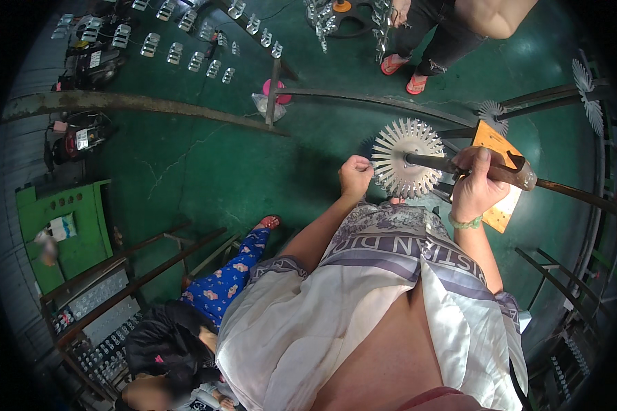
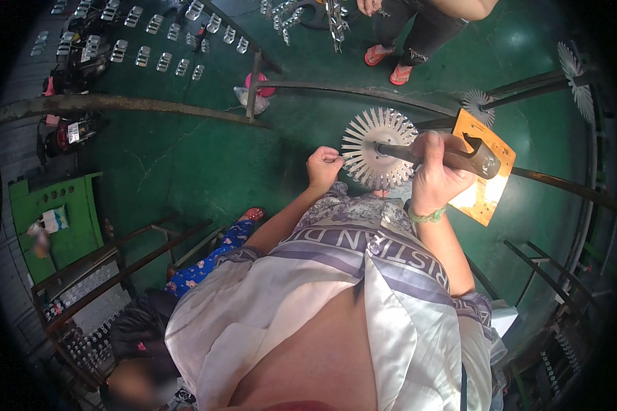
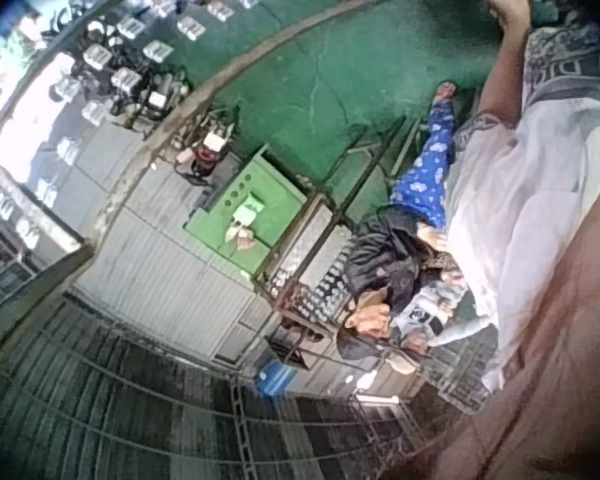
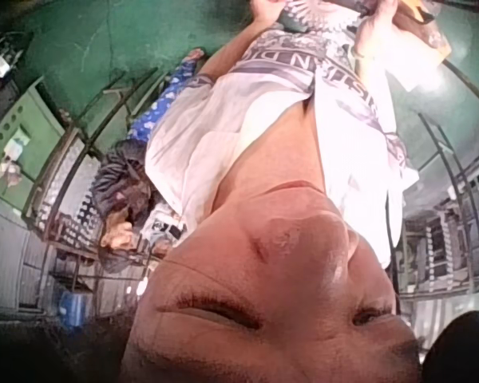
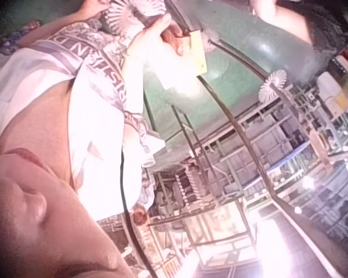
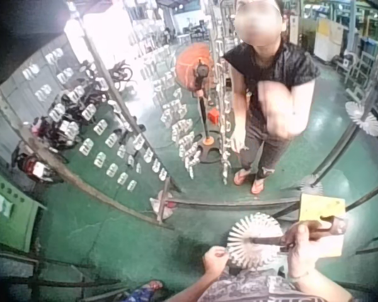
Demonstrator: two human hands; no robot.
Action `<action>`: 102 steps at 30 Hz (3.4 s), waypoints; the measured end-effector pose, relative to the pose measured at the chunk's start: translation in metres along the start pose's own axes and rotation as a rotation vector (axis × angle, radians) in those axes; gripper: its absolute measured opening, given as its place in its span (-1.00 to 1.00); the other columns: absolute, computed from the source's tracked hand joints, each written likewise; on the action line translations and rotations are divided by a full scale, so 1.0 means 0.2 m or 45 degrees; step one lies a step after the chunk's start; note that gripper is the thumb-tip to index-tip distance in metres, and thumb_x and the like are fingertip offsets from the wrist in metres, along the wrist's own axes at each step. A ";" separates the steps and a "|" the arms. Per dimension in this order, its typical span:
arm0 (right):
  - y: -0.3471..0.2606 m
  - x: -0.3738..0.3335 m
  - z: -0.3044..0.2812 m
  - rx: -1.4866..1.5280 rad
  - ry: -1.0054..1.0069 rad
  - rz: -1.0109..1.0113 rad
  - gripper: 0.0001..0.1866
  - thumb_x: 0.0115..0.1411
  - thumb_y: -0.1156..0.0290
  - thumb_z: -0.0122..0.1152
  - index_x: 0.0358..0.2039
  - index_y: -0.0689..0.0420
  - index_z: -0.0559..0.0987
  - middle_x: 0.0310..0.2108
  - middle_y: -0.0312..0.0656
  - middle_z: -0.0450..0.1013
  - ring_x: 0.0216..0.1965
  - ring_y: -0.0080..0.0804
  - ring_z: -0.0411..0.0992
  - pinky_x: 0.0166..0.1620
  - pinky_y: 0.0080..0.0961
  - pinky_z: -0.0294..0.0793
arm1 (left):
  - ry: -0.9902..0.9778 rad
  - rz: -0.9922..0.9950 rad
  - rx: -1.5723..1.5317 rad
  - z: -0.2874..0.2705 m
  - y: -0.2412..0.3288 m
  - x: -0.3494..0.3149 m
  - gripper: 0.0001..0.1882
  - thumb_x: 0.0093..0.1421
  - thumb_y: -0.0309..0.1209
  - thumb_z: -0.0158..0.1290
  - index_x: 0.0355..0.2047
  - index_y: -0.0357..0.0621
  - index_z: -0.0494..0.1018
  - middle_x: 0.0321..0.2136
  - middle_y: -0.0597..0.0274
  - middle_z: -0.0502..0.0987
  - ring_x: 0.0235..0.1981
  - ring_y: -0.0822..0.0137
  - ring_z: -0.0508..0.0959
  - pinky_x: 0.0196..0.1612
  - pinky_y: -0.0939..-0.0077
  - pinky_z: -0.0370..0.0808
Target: The person uses a hammer to attach small metal pieces to a circular metal frame. They repeatedly pick up pieces from a table and hammer them into place on the frame, working alongside another person in a workshop setting.
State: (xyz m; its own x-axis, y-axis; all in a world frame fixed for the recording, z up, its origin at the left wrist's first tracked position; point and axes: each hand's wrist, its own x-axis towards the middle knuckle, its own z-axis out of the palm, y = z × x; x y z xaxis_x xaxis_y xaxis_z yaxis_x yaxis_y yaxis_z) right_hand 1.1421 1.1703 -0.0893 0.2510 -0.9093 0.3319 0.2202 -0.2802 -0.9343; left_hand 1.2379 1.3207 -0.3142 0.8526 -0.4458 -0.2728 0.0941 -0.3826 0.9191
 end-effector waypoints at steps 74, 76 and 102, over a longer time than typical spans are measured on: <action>-0.04 -0.05 0.04 0.119 0.013 -0.013 -0.78 0.18 0.47 0.07 -0.58 0.28 0.41 -0.69 -0.13 0.38 -0.66 -0.49 0.32 -0.55 -0.60 0.30 | 0.228 -0.269 0.013 0.10 -0.16 0.03 -0.65 -0.29 -0.50 0.27 -0.50 -0.25 0.34 -0.62 0.10 0.55 -0.62 0.37 0.55 -0.51 0.54 0.47; -0.05 -0.05 0.03 0.112 -0.007 -0.009 -0.77 0.18 0.46 0.07 -0.59 0.29 0.40 -0.69 -0.13 0.38 -0.66 -0.49 0.32 -0.55 -0.60 0.30 | 0.206 -0.276 -0.004 0.11 -0.17 0.03 -0.64 -0.26 -0.54 0.28 -0.47 -0.28 0.32 -0.60 0.08 0.56 -0.65 0.42 0.54 -0.56 0.57 0.48; -0.05 -0.06 0.02 0.040 0.024 0.008 -0.72 0.21 0.41 0.04 -0.62 0.24 0.37 -0.69 -0.18 0.35 -0.67 -0.52 0.26 -0.56 -0.57 0.29 | -0.163 -0.611 -0.526 -0.12 0.00 0.09 -0.62 -0.04 -0.59 0.16 -0.21 -0.28 0.28 -0.46 0.08 0.51 -0.43 0.34 0.55 -0.40 0.53 0.51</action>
State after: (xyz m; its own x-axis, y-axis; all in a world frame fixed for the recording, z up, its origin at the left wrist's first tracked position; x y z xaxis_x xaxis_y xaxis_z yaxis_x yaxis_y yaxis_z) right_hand 1.1409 1.1853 -0.0825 0.2345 -0.9169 0.3229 0.2480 -0.2647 -0.9319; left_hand 1.2656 1.3319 -0.3120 0.6011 -0.4051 -0.6889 0.6613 -0.2318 0.7134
